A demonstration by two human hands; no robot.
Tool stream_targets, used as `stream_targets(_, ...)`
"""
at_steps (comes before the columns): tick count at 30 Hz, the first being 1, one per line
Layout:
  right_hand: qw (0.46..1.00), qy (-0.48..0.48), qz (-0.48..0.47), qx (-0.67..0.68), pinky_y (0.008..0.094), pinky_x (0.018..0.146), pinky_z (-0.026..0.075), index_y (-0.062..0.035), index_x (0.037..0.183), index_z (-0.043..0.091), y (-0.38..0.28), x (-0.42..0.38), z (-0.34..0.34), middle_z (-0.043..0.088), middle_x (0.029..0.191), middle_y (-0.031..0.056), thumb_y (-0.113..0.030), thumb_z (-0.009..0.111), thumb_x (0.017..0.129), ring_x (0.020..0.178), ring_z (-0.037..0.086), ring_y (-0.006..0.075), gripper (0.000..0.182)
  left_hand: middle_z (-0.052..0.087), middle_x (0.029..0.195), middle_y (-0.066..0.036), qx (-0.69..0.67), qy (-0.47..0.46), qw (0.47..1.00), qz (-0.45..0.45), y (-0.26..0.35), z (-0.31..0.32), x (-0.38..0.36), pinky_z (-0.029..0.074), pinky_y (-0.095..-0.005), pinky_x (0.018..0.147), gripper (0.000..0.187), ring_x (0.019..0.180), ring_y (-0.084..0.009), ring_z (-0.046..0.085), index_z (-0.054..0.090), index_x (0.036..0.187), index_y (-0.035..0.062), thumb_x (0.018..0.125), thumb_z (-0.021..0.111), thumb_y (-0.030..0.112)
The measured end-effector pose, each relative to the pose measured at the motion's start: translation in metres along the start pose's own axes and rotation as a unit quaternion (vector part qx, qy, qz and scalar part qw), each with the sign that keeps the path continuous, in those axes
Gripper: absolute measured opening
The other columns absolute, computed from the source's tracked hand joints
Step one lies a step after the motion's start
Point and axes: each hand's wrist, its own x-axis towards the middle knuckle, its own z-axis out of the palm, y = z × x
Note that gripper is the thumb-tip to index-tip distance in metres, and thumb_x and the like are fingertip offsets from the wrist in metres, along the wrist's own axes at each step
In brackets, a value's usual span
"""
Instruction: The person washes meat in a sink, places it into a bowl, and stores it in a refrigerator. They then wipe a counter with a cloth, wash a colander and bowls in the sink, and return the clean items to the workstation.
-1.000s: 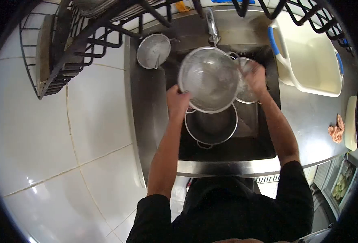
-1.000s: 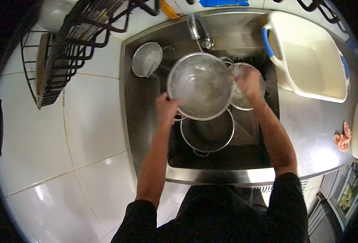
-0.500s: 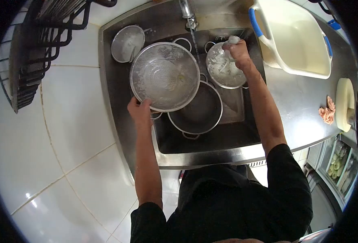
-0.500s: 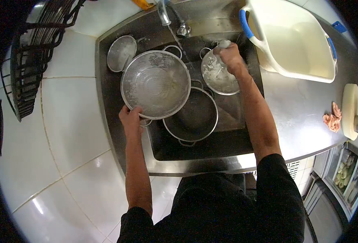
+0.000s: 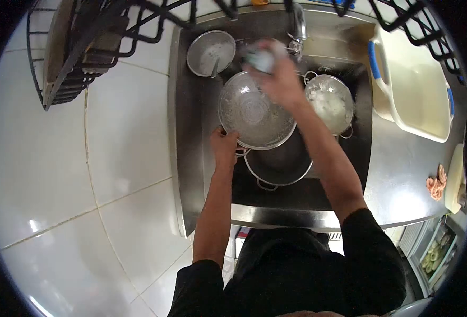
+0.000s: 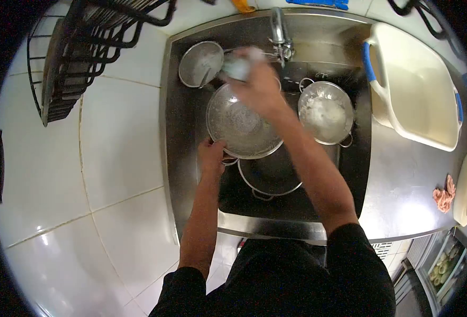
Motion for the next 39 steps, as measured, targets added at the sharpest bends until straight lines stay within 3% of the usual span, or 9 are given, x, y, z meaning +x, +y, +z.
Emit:
stream_targets(7,0.995,-0.012,-0.036,-0.098,0.0375,0.084,0.049,-0.0073,0.12,0.058,0.015,0.046,0.051,0.065,0.102,0.0148,-0.036,0.074,0.077,0.094,0.063,0.0287,0.054,0.062,0.093,-0.018,-0.031,-0.009,0.999,0.001,-0.006,0.008,0.001,0.06,-0.0333,0.05,0.036,0.07,-0.0269,0.066,0.054,0.108,-0.0084,0.072,0.056,-0.003)
stream_targets(11,0.953,0.215,0.21,-0.035,0.0373,0.064,0.051,0.0024,0.089,0.059,0.114,0.035,-0.004,0.062,0.076,0.0108,-0.035,0.067,0.084,0.066,0.06,0.0207,0.038,0.061,0.096,-0.018,-0.02,-0.023,0.999,-0.022,-0.014,-0.002,0.01,0.06,-0.0343,0.051,0.035,0.073,-0.0269,0.066,0.053,0.108,-0.0083,0.074,0.056,-0.001)
stream_targets(14,0.746,0.119,0.395,0.523,0.0317,0.062,0.054,0.0049,0.09,0.057,0.14,0.054,-0.027,0.06,0.074,0.0097,-0.036,0.064,0.086,0.065,0.062,0.0208,0.042,0.061,0.099,-0.019,-0.015,-0.036,0.999,-0.015,-0.007,0.008,0.009,0.061,-0.0356,0.053,0.033,0.073,-0.0275,0.066,0.053,0.106,-0.009,0.074,0.056,0.0)
stream_targets(17,0.716,0.099,0.348,0.597,0.0331,0.064,0.055,0.0043,0.09,0.054,0.149,0.053,-0.022,0.058,0.075,0.011,-0.034,0.06,0.089,0.069,0.062,0.0218,0.038,0.061,0.1,-0.021,-0.011,-0.052,0.998,-0.017,-0.009,0.006,0.001,0.061,-0.0369,0.054,0.033,0.073,-0.0286,0.067,0.053,0.106,-0.0093,0.075,0.056,0.0)
stream_targets(20,0.92,0.082,0.36,0.132,0.0357,0.058,0.053,0.006,0.095,0.053,0.136,0.058,-0.018,0.062,0.084,0.0207,-0.034,0.062,0.086,0.068,0.064,0.0258,0.042,0.062,0.097,-0.022,-0.008,-0.084,0.996,-0.018,0.0,0.02,0.01,0.062,-0.0386,0.059,0.035,0.071,-0.0309,0.067,0.05,0.111,-0.0097,0.077,0.055,0.001)
stream_targets(21,0.924,0.213,0.269,-0.169,0.0407,0.063,0.052,0.0059,0.085,0.058,0.13,0.048,-0.003,0.063,0.079,0.0215,-0.028,0.067,0.081,0.069,0.064,0.032,0.035,0.063,0.095,-0.023,-0.003,-0.095,0.995,-0.024,0.002,0.024,0.011,0.062,-0.0392,0.061,0.037,0.07,-0.0318,0.067,0.048,0.113,-0.0098,0.079,0.055,0.002)
stream_targets(24,0.895,0.298,0.059,-0.326,0.0463,0.068,0.049,0.0055,0.08,0.062,0.121,0.013,0.002,0.065,0.078,0.0227,-0.025,0.071,0.074,0.075,0.065,0.0363,0.032,0.062,0.095,-0.024,0.012,-0.142,0.989,-0.027,0.009,0.045,0.016,0.062,-0.0401,0.06,0.034,0.071,-0.0329,0.067,0.049,0.111,-0.0102,0.08,0.055,0.003)
stream_targets(29,0.947,0.174,0.231,0.141,0.0473,0.074,0.046,0.0038,0.089,0.064,0.193,-0.023,0.016,0.064,0.083,0.0245,-0.028,0.061,0.078,0.083,0.063,0.0402,0.034,0.064,0.087,-0.021,0.066,-0.168,0.983,-0.038,0.018,0.093,0.012,0.06,-0.0403,0.055,0.026,0.071,-0.0306,0.068,0.054,0.103,-0.0102,0.081,0.057,0.004)
stream_targets(39,0.932,-0.255,0.151,-0.21,0.0484,0.11,0.023,0.0067,0.126,0.049,0.06,-0.133,-0.071,0.058,0.118,0.0269,-0.048,0.026,0.098,0.121,0.045,0.0439,0.066,0.066,0.083,-0.02,0.129,-0.209,0.969,-0.005,0.044,0.122,0.052,0.057,-0.0407,0.05,0.025,0.07,-0.0315,0.068,0.058,0.098,-0.0089,0.079,0.06,0.007)
